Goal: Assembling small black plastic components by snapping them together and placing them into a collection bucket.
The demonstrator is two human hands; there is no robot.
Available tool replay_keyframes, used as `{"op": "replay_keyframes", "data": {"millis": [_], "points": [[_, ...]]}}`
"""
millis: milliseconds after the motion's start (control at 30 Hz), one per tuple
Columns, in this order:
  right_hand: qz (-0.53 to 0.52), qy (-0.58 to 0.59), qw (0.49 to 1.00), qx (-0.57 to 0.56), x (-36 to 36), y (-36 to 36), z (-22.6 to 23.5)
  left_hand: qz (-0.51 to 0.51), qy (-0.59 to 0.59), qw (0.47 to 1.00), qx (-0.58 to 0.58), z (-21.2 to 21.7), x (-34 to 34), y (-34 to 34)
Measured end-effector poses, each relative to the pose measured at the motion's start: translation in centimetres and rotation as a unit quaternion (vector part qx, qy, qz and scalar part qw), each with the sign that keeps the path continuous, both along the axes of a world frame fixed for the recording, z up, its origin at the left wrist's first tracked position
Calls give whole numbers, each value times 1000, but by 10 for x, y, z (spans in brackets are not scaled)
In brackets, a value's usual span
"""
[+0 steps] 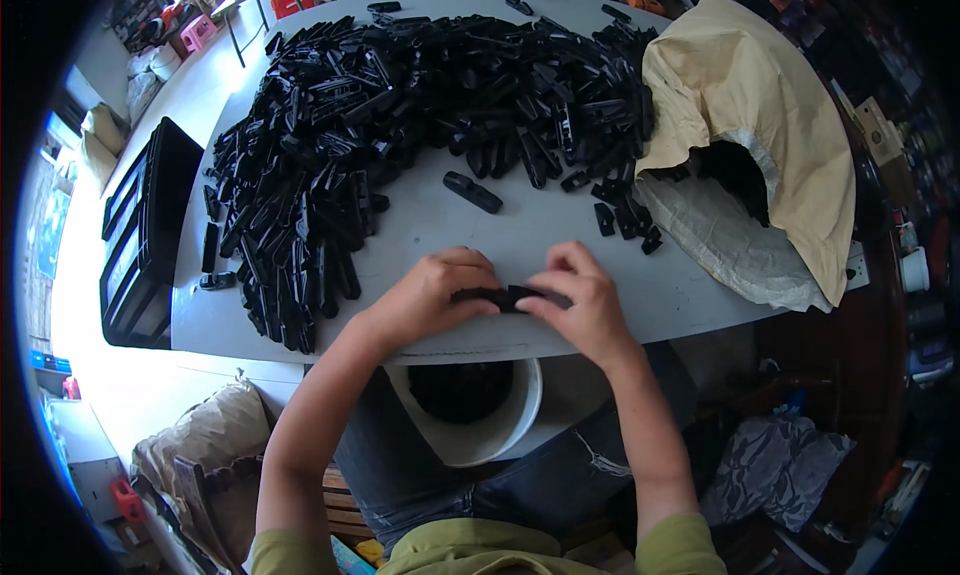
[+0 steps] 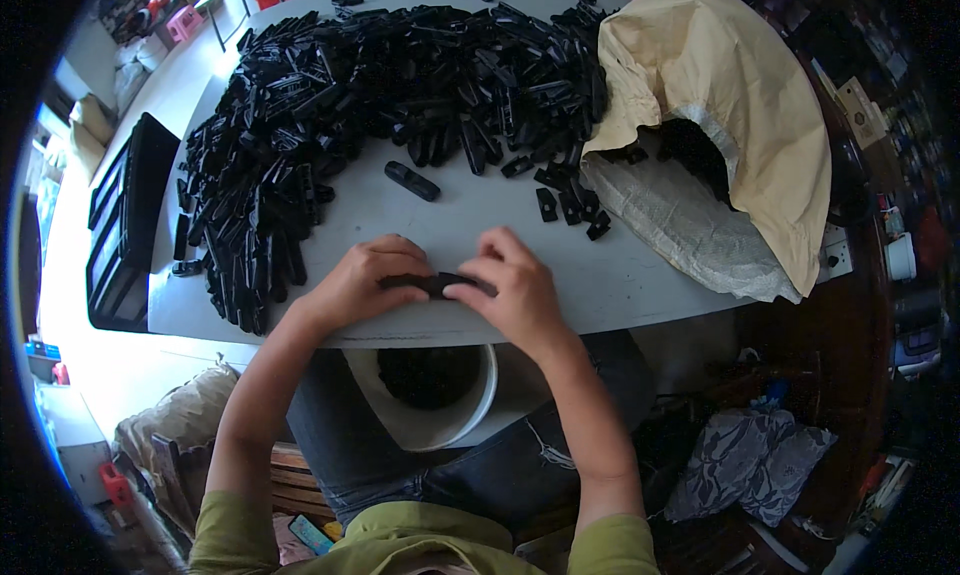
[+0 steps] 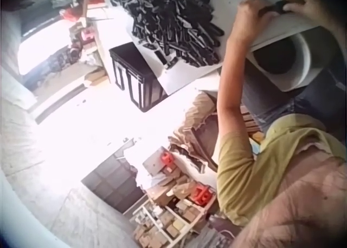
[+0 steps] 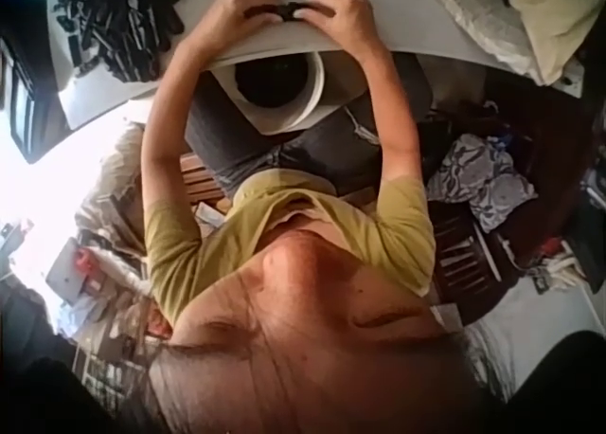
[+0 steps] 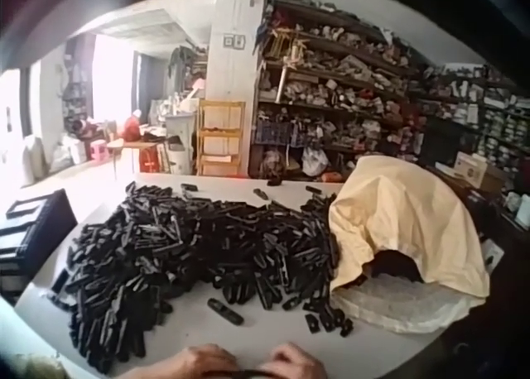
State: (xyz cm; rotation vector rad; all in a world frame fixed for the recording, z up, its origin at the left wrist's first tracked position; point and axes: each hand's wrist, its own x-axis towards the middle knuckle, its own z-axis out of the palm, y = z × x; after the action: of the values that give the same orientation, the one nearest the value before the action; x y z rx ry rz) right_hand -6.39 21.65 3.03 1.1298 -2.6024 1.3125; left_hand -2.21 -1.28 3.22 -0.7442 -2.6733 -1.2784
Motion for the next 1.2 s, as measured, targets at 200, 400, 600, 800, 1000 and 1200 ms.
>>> {"op": "replay_keyframes", "data": {"millis": [200, 400, 600, 800, 1000, 1200], "points": [[-329, 172, 905, 206, -46, 16, 7, 219, 80, 958, -167, 13, -40, -5], [-201, -8, 975, 93, -43, 9, 5, 177, 5, 974, -141, 4, -38, 3], [-180, 148, 972, 40, -33, -3, -11, 110, -47, 993, 15, 3, -19, 20], [-55, -146, 972, -177, -17, -5, -6, 103, -17, 994, 19, -2, -15, 17], [-36, 60, 996, -57, -20, -2, -13, 91, -13, 996, 19, -5, -17, 17], [-33, -120, 971, -205, -12, -18, -10, 102, -3, 994, 33, -7, -16, 17]]}}
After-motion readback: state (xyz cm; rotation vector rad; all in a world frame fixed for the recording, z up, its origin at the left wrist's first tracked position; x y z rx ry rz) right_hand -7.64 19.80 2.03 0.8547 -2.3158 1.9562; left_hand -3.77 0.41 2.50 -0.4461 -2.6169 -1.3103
